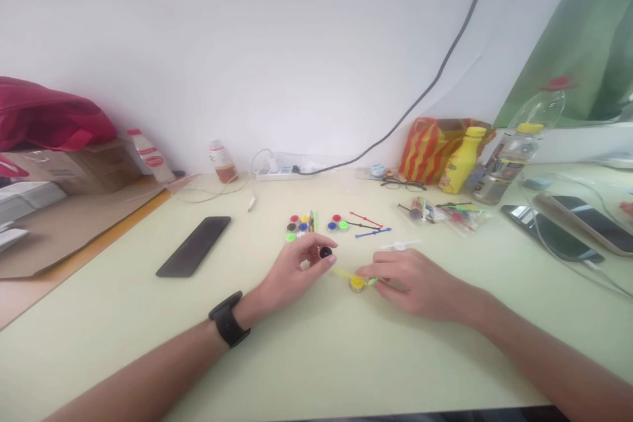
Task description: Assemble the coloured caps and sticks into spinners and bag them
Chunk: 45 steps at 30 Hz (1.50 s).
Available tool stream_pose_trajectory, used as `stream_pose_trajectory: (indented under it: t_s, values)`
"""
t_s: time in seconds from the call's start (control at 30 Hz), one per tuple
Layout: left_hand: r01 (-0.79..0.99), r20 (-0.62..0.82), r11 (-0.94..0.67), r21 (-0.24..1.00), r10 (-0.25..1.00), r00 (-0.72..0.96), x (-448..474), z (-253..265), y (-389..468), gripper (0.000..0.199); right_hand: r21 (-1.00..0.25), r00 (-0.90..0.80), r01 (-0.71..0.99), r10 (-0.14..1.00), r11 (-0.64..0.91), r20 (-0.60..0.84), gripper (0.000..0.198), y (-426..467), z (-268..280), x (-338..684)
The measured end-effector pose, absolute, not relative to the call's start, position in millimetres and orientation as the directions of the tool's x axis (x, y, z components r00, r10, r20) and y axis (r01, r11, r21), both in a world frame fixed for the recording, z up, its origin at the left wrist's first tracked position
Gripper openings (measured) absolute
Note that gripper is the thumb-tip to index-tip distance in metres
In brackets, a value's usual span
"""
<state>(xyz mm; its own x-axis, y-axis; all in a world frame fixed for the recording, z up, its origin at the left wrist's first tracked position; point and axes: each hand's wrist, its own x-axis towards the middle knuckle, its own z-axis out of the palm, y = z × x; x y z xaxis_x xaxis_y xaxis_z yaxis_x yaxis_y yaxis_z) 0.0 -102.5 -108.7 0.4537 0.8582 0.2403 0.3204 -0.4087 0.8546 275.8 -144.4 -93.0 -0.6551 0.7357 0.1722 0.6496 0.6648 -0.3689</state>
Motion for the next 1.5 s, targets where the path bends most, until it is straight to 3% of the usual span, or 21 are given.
stream_pose_trajectory:
  t_s: [0.63,1.1,1.5]
  values:
    - [0.229,0.251,-0.399,0.888,0.837,0.486,6.2,-107.8,-104.7,0.024,-0.331,-0.694,0.624,0.697,0.708,0.182,0.039,-145.7,-93.8,278.0]
    - [0.200,0.184,-0.329,0.923,0.833,0.522,6.2,-105.6,-108.2,0.027,-0.332,-0.649,0.665,0.738,0.669,0.185,0.028,-145.6,-90.1,278.7]
    - [0.086,0.064,-0.139,0.986,0.813,0.579,9.9,-96.6,-115.6,0.030,-0.013,-0.396,0.913,0.892,0.409,0.216,0.032,-118.2,-93.0,318.5]
